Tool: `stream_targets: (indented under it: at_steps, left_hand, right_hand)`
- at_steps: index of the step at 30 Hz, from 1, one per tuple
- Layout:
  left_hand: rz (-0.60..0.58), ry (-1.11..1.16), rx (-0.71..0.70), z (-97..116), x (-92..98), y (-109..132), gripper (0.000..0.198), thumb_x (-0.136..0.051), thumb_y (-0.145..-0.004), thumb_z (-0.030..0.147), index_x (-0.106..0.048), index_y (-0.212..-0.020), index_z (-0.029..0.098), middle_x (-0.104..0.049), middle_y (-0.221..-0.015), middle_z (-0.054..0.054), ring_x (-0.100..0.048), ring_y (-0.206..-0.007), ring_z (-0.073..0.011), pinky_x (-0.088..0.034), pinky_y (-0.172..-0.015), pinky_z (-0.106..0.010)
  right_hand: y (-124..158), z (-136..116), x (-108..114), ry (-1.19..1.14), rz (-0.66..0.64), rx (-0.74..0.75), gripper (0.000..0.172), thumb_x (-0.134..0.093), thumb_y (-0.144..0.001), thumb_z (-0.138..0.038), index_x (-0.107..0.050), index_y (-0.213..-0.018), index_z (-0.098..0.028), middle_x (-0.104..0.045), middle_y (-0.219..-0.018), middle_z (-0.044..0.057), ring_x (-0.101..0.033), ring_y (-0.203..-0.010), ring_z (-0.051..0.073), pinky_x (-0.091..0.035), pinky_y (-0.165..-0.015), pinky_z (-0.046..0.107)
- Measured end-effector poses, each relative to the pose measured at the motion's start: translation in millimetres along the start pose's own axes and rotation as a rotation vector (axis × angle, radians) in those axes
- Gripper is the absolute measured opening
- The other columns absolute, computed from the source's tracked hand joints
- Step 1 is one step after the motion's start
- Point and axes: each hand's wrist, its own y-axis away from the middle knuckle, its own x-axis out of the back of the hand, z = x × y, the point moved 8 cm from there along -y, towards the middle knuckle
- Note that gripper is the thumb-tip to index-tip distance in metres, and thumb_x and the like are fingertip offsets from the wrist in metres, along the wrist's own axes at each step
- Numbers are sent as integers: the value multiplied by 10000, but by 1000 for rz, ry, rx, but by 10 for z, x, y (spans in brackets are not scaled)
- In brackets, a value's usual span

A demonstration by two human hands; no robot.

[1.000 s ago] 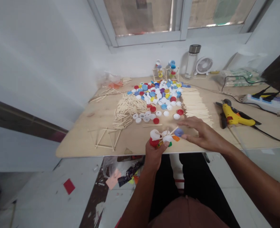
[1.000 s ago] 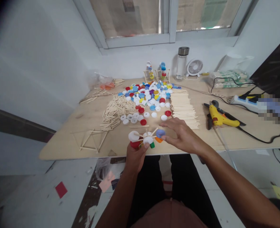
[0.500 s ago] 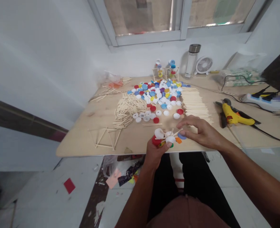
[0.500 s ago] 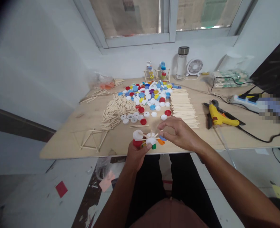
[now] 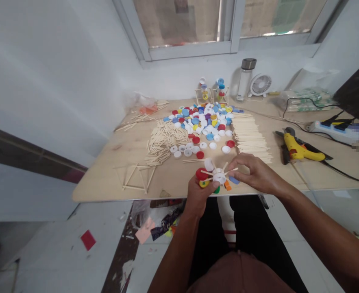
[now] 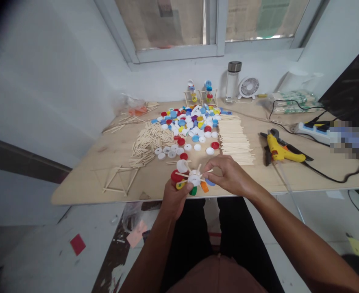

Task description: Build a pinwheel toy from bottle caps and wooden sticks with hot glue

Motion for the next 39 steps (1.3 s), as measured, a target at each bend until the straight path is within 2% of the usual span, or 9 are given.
stream_targets:
  at_steps: [8,14,20,25,28,39]
  left_hand:
    - [19,37,-6,19,-5,-5,391,-856,-510,264,-690,-847,157,-721,-801,-22,-648,-731,-135,-498,-725,-256]
    - [20,24,-1,11,-14,-6,398,-855,-508,278,-684,-847,160,-712,-791,-21,-641,-715,-134,-493,-696,-245]
    - [3,47,-59,64,0,-17,431,-847,-523,311,-687,-903,186,-710,-875,-41,-646,-809,-169,-501,-753,-282]
    - [-4,112,-48,62,1,-17,435,-858,-505,318,-699,-887,184,-721,-885,-41,-652,-872,-188,-485,-860,-326]
    - [-13,124,-43,59,-10,-19,411,-849,-525,325,-707,-878,171,-726,-883,-51,-656,-866,-197,-481,-882,-353]
    - [51,127,-16,64,-10,-7,336,-853,-495,307,-713,-762,157,-723,-809,-44,-665,-817,-198,-509,-838,-335]
  right_hand:
    - [24,11,-16,-58,69,37,130,-584,-854,-323,-652,-850,-212,-693,-959,57,-604,-941,208,-443,-861,373]
    - [11,7,-25,-91,80,47,167,-560,-871,-334,-681,-826,-230,-703,-931,48,-621,-927,208,-453,-863,387]
    - [21,129,-37,-241,177,-54,192,-598,-839,-386,-698,-781,-232,-710,-910,44,-634,-907,203,-467,-868,373]
    - [85,241,-145,-395,269,-160,226,-630,-809,-429,-710,-773,-221,-711,-908,52,-648,-883,202,-483,-856,369]
    - [114,243,-215,-443,308,-171,217,-634,-809,-421,-713,-778,-221,-709,-904,52,-645,-891,202,-484,-859,371]
    - [156,157,-281,-380,342,-107,222,-597,-837,-419,-711,-782,-237,-711,-891,59,-623,-933,221,-462,-880,405]
